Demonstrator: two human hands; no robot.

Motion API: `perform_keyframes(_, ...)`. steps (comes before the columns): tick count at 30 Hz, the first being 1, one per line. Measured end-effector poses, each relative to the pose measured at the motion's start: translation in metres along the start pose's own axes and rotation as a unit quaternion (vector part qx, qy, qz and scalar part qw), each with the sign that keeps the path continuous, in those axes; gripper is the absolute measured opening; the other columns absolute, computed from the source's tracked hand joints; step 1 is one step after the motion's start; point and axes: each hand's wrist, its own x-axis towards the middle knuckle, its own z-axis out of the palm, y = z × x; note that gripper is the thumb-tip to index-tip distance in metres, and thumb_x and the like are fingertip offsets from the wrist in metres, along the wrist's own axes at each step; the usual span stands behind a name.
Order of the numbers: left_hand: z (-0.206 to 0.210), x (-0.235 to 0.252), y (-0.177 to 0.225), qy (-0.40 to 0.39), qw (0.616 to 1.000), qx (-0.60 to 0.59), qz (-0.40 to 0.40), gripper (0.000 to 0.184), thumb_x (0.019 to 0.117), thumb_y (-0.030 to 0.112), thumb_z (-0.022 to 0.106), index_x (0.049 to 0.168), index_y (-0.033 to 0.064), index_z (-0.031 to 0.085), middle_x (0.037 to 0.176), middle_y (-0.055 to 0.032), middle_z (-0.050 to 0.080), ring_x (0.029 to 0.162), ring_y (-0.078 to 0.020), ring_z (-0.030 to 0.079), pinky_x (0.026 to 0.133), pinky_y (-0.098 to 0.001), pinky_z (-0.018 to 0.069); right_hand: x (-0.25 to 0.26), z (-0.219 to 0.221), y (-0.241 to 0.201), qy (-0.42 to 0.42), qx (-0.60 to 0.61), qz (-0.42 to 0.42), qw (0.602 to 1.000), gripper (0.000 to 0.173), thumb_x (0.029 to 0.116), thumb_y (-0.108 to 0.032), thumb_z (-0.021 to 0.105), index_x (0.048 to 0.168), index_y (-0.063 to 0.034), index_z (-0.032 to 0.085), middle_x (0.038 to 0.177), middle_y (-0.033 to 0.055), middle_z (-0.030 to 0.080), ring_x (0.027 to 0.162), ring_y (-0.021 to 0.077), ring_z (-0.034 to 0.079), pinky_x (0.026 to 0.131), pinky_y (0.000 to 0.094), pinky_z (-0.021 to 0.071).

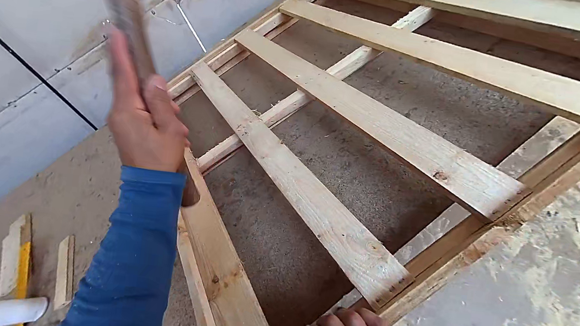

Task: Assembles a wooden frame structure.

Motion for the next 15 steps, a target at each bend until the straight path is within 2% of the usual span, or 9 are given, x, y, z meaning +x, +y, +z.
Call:
perform_keyframes(2, 0.021, 0.004, -0.009, 0.063, 0.997, 0.018, 0.040, 0.064, 0.1120, 0.027, 0.033, 0.166, 0.0185, -0.001, 0.088, -0.0075, 0.063, 0.056, -0.0174, 0.061, 0.049, -0.0400, 0.0585, 0.000, 0.001, 0.002, -0.008, -0.009, -0.002, 1.000, 0.038, 0.0999, -0.052, 0.049, 0.080, -0.0255, 0.067, 0.071, -0.0062, 0.061, 0.074, 0.0123, 0.058, 0.085, 0.0352, 0.0436)
perform_keyframes(3, 0.038, -0.010, -0.026, 0.030, 0.996, 0.079, 0.010, 0.064, 0.1115, 0.027, 0.030, 0.165, 0.0155, -0.003, 0.087, -0.0120, 0.064, 0.060, -0.0219, 0.062, 0.056, -0.0453, 0.0590, 0.000, 0.002, 0.003, -0.009, -0.010, -0.002, 1.000, 0.039, 0.0998, -0.053, 0.049, 0.080, -0.0252, 0.067, 0.071, -0.0059, 0.062, 0.074, 0.0125, 0.059, 0.084, 0.0354, 0.0438)
perform_keyframes(5, 0.066, -0.050, -0.059, -0.157, 0.959, 0.203, -0.120, 0.063, 0.1115, 0.029, 0.032, 0.166, 0.0192, 0.001, 0.095, -0.0267, 0.070, 0.073, -0.0387, 0.071, 0.071, -0.0616, 0.0582, -0.002, 0.000, 0.003, -0.010, -0.010, -0.007, 1.000, 0.043, 0.0995, -0.056, 0.047, 0.081, -0.0242, 0.068, 0.072, -0.0048, 0.063, 0.074, 0.0132, 0.060, 0.083, 0.0363, 0.0446)
perform_keyframes(7, 0.070, -0.041, -0.068, -0.286, 0.909, 0.195, -0.232, 0.061, 0.1112, 0.034, 0.038, 0.166, 0.0314, 0.011, 0.098, -0.0269, 0.069, 0.068, -0.0381, 0.069, 0.063, -0.0592, 0.0591, 0.003, 0.002, 0.006, -0.024, -0.018, -0.008, 1.000, 0.042, 0.1002, -0.055, 0.046, 0.084, -0.0242, 0.069, 0.075, -0.0041, 0.064, 0.077, 0.0141, 0.060, 0.084, 0.0371, 0.0438)
perform_keyframes(8, 0.063, -0.025, -0.061, -0.306, 0.904, 0.159, -0.253, 0.061, 0.1111, 0.037, 0.040, 0.165, 0.0352, 0.012, 0.095, -0.0231, 0.067, 0.063, -0.0340, 0.067, 0.058, -0.0546, 0.0588, 0.005, 0.003, 0.007, -0.030, -0.017, -0.008, 0.999, 0.044, 0.1004, -0.056, 0.044, 0.087, -0.0234, 0.070, 0.077, -0.0030, 0.065, 0.078, 0.0153, 0.061, 0.083, 0.0385, 0.0448)
perform_keyframes(9, 0.048, -0.023, -0.052, -0.295, 0.916, 0.131, -0.239, 0.061, 0.1107, 0.038, 0.042, 0.165, 0.0357, 0.015, 0.092, -0.0204, 0.067, 0.059, -0.0309, 0.065, 0.055, -0.0521, 0.0589, 0.000, -0.001, 0.005, -0.041, -0.010, -0.010, 0.999, 0.045, 0.1003, -0.057, 0.043, 0.089, -0.0230, 0.071, 0.078, -0.0025, 0.066, 0.078, 0.0157, 0.062, 0.082, 0.0393, 0.0456)
perform_keyframes(11, 0.023, -0.006, -0.024, -0.181, 0.971, 0.077, -0.135, 0.059, 0.1103, 0.037, 0.042, 0.165, 0.0325, 0.020, 0.092, -0.0158, 0.067, 0.059, -0.0258, 0.065, 0.055, -0.0495, 0.0594, 0.005, 0.000, 0.010, -0.051, -0.021, -0.024, 0.998, 0.043, 0.1007, -0.057, 0.044, 0.091, -0.0247, 0.071, 0.080, -0.0038, 0.067, 0.079, 0.0146, 0.062, 0.082, 0.0375, 0.0457)
perform_keyframes(13, 0.013, 0.010, 0.002, -0.032, 0.999, 0.018, -0.033, 0.060, 0.1113, 0.033, 0.037, 0.166, 0.0263, 0.014, 0.091, -0.0079, 0.066, 0.057, -0.0171, 0.064, 0.051, -0.0412, 0.0598, 0.006, -0.005, 0.010, -0.070, -0.024, -0.036, 0.997, 0.038, 0.1016, -0.054, 0.046, 0.094, -0.0263, 0.071, 0.083, -0.0051, 0.068, 0.079, 0.0133, 0.062, 0.081, 0.0355, 0.0458)
perform_keyframes(15, 0.029, 0.024, 0.004, 0.085, 0.995, 0.009, 0.051, 0.065, 0.1111, 0.027, 0.035, 0.166, 0.0183, 0.002, 0.091, -0.0067, 0.065, 0.055, -0.0155, 0.062, 0.047, -0.0392, 0.0589, 0.012, -0.010, 0.011, -0.102, -0.015, -0.052, 0.993, 0.031, 0.1039, -0.049, 0.048, 0.101, -0.0272, 0.071, 0.090, -0.0057, 0.069, 0.083, 0.0129, 0.063, 0.079, 0.0343, 0.0463)
